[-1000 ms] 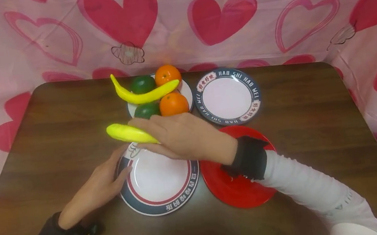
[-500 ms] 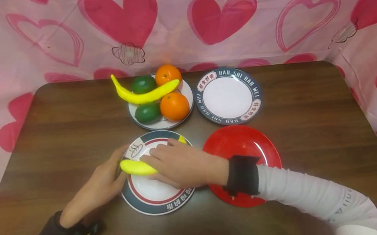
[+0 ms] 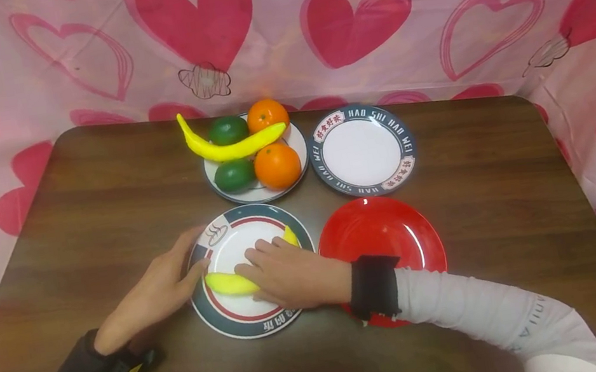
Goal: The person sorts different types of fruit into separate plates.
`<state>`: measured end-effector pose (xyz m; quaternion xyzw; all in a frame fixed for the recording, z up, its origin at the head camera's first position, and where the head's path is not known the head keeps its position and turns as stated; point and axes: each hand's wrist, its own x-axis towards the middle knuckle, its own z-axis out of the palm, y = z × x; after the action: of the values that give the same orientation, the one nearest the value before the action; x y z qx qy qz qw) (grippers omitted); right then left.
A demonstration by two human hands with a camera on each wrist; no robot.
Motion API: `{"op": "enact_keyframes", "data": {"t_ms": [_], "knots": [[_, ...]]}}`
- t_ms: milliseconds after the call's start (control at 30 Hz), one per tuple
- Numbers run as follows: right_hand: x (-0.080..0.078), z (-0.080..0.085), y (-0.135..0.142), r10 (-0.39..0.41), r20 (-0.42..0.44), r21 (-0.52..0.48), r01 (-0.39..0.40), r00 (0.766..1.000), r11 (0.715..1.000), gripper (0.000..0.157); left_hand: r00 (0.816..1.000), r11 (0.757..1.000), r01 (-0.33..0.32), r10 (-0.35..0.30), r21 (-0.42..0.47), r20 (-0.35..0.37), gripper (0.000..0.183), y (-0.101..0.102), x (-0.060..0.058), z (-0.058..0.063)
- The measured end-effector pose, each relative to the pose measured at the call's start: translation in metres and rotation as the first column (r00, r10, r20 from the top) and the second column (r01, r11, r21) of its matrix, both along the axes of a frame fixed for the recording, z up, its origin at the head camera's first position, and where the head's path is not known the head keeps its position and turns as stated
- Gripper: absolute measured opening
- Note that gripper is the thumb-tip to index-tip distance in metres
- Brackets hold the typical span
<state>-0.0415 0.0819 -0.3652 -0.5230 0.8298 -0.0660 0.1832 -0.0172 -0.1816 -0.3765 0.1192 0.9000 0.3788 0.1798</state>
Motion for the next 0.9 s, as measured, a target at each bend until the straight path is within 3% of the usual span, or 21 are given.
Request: {"op": "enact_keyframes", "data": {"t_ms": [200, 400, 533, 700, 800, 900], "knots": [[-0.001, 0.002, 0.001, 0.007, -0.021, -0.029, -0.007, 1.0, 1.0, 0.064, 1.0, 1.0, 0.004, -0.004, 0.011, 0.003, 0.065, 0.0, 0.0, 0.0], [-0.017, 0.026, 0.002, -0.078, -0.019, -0.044, 0.077, 0.997, 0.996, 0.067, 1.0, 1.0, -0.001, 0.001, 0.015, 0.005, 0.065, -0.001, 0.0, -0.001], [-0.041, 0.047, 0.005, -0.178, -0.109, -0.166, 0.159, 0.978, 0.973, 0.065, 1.0, 1.0, -0.001, 0.001, 0.016, 0.006, 0.064, -0.001, -0.001, 0.002], [-0.087, 0.065, 0.0, -0.292, -0.254, -0.274, 0.221, 0.922, 0.936, 0.064, 1.0, 1.0, -0.011, 0.011, -0.003, 0.014, 0.065, 0.0, -0.001, 0.004], [-0.115, 0.068, -0.008, -0.325, -0.291, -0.27, 0.249, 0.9, 0.93, 0.061, 0.999, 1.0, -0.019, 0.019, -0.02, 0.025, 0.065, 0.001, 0.0, 0.004], [-0.134, 0.066, -0.016, -0.316, -0.285, -0.208, 0.264, 0.905, 0.942, 0.061, 0.999, 1.0, -0.019, 0.02, -0.023, 0.032, 0.066, 0.001, 0.001, 0.004]]}}
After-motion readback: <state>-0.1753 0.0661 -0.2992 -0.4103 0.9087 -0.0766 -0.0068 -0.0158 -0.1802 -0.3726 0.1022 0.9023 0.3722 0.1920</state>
